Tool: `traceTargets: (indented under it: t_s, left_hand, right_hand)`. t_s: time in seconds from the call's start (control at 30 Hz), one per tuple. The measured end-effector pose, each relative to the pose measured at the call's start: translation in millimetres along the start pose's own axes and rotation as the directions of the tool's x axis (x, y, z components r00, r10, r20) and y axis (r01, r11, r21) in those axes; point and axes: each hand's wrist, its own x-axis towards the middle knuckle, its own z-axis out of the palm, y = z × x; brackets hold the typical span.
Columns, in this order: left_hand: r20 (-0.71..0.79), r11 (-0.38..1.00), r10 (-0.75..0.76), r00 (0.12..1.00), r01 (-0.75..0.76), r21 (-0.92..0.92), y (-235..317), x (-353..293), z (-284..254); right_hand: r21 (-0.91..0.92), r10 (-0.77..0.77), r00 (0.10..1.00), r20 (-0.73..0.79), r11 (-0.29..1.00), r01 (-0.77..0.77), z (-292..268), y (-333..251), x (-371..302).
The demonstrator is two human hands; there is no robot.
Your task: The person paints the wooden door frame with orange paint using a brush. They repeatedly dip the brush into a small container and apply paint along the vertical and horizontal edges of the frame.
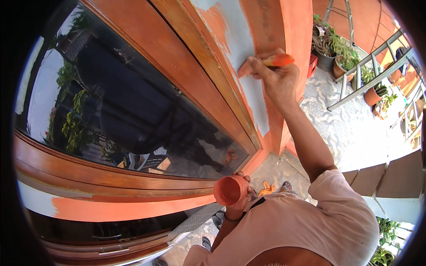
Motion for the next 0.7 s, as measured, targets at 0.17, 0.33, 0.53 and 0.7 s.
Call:
traceTargets:
  t_s: [0.17, 0.33, 0.53, 0.7]
  left_hand:
    - [0.012, 0.997, 0.046, 0.999, -0.046, 0.069, 6.8, 2.0, -10.6]
    - [0.026, 0.998, 0.037, 0.999, -0.038, 0.054, 14.5, 1.7, -10.9]
    - [0.03, 0.998, 0.038, 0.999, -0.04, 0.055, 18.5, 0.8, -8.2]
    - [0.048, 0.999, -0.042, 0.998, 0.043, -0.007, 23.2, -2.3, 10.9]
  right_hand:
    - [-0.037, -0.116, 0.979, 0.165, 0.992, 0.124, 29.4, -64.7, 72.5]
    - [0.333, -0.224, 0.975, 0.01, 0.92, 0.208, 45.9, -109.6, 93.5]
    - [0.524, -0.167, 0.947, -0.276, 0.799, 0.294, 48.6, -51.2, 48.0]
    - [0.425, 0.148, 0.955, -0.258, 0.905, -0.026, 20.2, 25.8, -47.4]
